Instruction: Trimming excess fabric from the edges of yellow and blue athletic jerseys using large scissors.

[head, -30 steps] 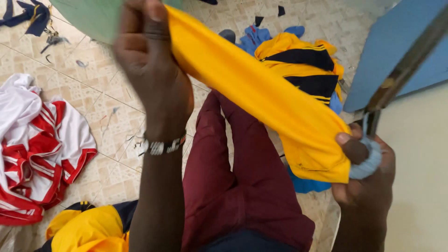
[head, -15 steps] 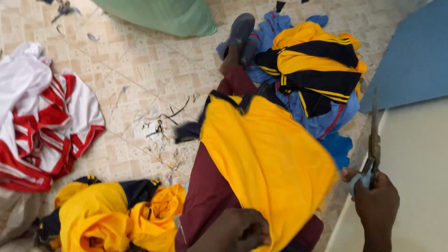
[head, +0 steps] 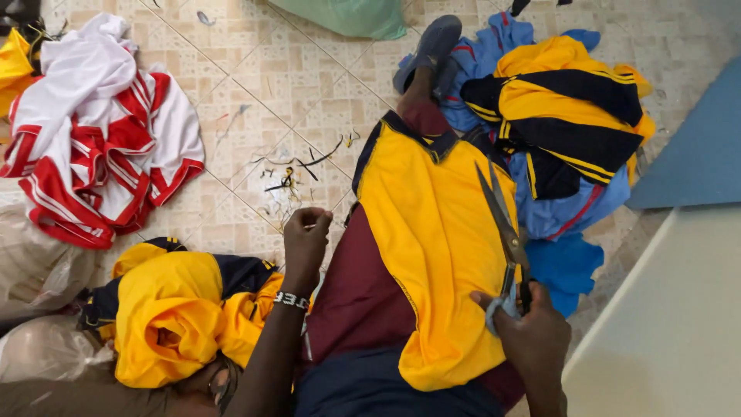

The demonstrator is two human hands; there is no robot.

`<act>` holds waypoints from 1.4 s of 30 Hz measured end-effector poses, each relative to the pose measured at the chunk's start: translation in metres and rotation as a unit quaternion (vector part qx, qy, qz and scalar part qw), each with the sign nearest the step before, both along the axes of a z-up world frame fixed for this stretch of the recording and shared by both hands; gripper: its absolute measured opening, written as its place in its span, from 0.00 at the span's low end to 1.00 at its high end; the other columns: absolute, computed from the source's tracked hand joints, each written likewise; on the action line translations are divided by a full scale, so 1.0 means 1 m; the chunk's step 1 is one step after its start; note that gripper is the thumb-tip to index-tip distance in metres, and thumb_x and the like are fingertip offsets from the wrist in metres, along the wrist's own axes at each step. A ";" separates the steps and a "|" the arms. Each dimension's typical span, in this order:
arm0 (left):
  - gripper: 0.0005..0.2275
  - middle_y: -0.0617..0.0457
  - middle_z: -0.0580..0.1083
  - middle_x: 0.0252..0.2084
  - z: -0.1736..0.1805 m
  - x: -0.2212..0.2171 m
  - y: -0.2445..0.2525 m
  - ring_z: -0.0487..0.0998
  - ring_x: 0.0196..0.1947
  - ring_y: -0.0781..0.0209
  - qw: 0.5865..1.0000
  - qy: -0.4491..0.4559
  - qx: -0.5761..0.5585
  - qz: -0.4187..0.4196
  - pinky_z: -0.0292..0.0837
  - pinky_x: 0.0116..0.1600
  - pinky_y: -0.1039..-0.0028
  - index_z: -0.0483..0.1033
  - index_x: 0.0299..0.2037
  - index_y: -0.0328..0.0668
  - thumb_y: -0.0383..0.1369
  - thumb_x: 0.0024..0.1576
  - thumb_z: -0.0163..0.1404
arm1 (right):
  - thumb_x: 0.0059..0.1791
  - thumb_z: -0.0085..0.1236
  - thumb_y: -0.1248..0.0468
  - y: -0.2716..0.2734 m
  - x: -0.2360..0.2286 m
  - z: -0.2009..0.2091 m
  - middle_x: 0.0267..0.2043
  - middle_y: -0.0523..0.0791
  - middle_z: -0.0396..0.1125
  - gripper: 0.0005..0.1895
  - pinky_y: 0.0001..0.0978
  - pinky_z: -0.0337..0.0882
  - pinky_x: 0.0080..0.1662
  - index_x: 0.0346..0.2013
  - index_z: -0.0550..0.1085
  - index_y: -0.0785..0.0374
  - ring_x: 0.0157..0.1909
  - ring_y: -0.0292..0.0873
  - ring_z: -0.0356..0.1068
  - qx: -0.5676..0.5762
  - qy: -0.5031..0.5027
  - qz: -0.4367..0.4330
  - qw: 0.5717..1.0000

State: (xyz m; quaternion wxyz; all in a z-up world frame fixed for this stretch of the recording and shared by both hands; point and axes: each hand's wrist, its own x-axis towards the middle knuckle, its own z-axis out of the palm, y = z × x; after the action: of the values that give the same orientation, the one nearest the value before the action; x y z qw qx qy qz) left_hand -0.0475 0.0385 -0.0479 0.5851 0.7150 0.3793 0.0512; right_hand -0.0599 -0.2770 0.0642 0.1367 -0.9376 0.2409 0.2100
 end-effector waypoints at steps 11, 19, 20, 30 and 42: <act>0.13 0.58 0.68 0.24 -0.047 0.023 0.004 0.68 0.27 0.64 0.954 -0.016 -0.297 0.049 0.66 0.37 0.70 0.70 0.23 0.44 0.34 0.59 0.57 | 0.45 0.69 0.58 -0.033 0.005 -0.005 0.32 0.46 0.75 0.13 0.42 0.69 0.40 0.34 0.77 0.63 0.36 0.43 0.71 0.232 -0.092 -0.093 0.964; 0.08 0.65 0.67 0.22 0.030 0.046 0.002 0.63 0.25 0.77 0.956 -0.220 -0.191 0.022 0.59 0.31 0.82 0.72 0.32 0.45 0.31 0.57 0.60 | 0.51 0.69 0.65 -0.094 0.034 0.013 0.37 0.44 0.72 0.09 0.33 0.68 0.41 0.41 0.77 0.65 0.38 0.34 0.64 0.183 -0.300 -0.056 0.935; 0.09 0.68 0.61 0.17 0.047 0.047 -0.005 0.56 0.19 0.79 0.946 -0.246 -0.211 -0.011 0.50 0.26 0.83 0.68 0.33 0.48 0.30 0.58 0.59 | 0.52 0.69 0.66 -0.097 0.037 0.018 0.38 0.43 0.71 0.10 0.33 0.68 0.40 0.43 0.77 0.67 0.38 0.34 0.63 0.182 -0.322 -0.072 0.926; 0.07 0.58 0.70 0.37 0.035 0.071 -0.031 0.68 0.36 0.69 0.957 -0.128 -0.237 -0.107 0.67 0.41 0.76 0.65 0.39 0.51 0.29 0.60 0.53 | 0.51 0.67 0.64 -0.051 0.041 0.027 0.40 0.50 0.76 0.12 0.45 0.73 0.46 0.44 0.74 0.66 0.41 0.45 0.74 0.142 -0.232 -0.099 0.957; 0.06 0.49 0.76 0.36 0.076 0.029 -0.028 0.77 0.31 0.66 0.956 -0.273 -0.093 0.059 0.77 0.38 0.80 0.69 0.37 0.40 0.20 0.59 0.53 | 0.42 0.73 0.66 0.011 0.024 -0.019 0.33 0.48 0.78 0.14 0.29 0.71 0.28 0.35 0.74 0.62 0.25 0.41 0.73 0.359 -0.080 -0.149 0.918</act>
State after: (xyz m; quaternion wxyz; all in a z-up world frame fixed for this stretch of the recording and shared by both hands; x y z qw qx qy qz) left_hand -0.0182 0.0104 0.0284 0.7263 0.5927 0.2497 0.2427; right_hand -0.0359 -0.2663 0.0457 0.5125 -0.7925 0.2745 0.1843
